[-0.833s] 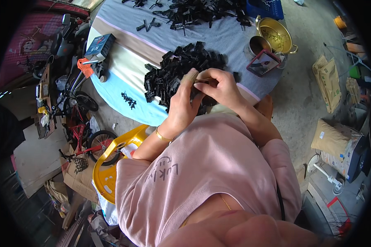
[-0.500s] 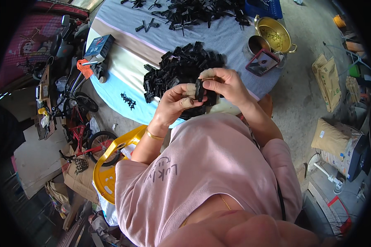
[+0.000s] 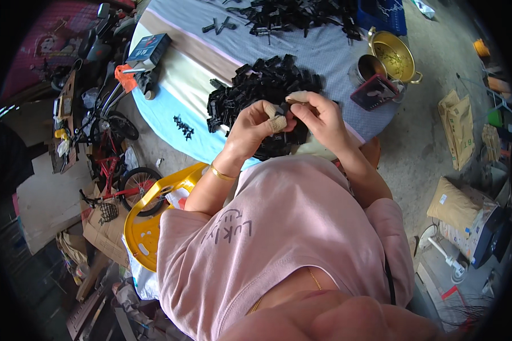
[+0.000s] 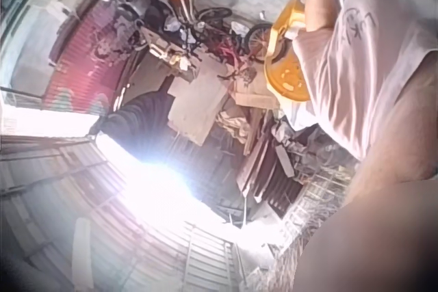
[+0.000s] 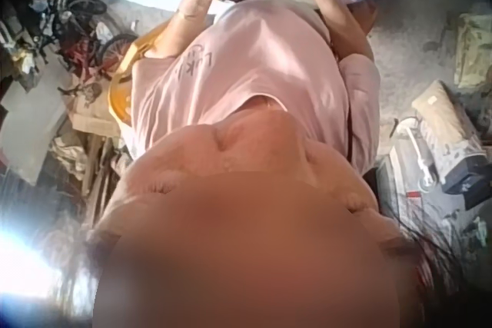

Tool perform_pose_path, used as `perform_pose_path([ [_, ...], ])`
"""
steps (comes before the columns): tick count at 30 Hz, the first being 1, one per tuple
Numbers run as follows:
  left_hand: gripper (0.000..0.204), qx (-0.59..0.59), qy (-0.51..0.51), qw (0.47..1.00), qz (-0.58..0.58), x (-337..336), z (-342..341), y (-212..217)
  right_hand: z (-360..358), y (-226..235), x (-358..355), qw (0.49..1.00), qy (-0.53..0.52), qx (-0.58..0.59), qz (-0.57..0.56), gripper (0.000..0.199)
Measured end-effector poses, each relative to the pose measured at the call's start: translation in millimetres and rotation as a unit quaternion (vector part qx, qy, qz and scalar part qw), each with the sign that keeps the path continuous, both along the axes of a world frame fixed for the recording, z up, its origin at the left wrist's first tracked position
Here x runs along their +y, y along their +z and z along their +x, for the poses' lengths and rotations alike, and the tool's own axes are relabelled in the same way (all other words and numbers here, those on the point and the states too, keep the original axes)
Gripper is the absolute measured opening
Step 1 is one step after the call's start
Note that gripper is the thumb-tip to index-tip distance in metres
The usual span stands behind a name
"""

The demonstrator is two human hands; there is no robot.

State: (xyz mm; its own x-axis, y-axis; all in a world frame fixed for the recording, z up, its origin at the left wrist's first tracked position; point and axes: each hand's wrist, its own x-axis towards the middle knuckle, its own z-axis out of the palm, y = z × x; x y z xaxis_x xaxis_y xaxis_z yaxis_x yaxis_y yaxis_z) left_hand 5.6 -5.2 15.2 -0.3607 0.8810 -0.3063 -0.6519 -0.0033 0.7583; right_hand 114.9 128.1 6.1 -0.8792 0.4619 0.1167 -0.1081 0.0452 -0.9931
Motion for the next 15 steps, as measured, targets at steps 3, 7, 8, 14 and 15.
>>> perform_pose_path([
  [3,0.017,0.091,0.045,0.995,-0.008,0.5,-0.7,-1.0,3.7,2.6,-6.1,0.999,0.009,-0.004,-0.048,0.014],
  [7,0.025,0.169,0.068,0.983,-0.023,-2.1,3.4,-1.1,0.1,7.7,-9.8,0.999,0.029,-0.021,0.022,0.012],
  [8,0.029,0.179,0.076,0.981,-0.031,-2.4,5.1,-0.8,-0.8,7.7,-9.9,0.998,0.03,-0.037,0.047,0.012],
  [14,0.023,0.218,0.122,0.968,0.003,-2.9,12.1,-5.2,-2.3,10.4,-12.2,0.997,0.027,-0.047,0.063,0.014],
  [15,0.023,0.217,0.122,0.968,0.003,-2.6,11.9,-7.0,-2.5,8.5,-12.5,0.996,0.027,-0.049,0.064,0.014],
])
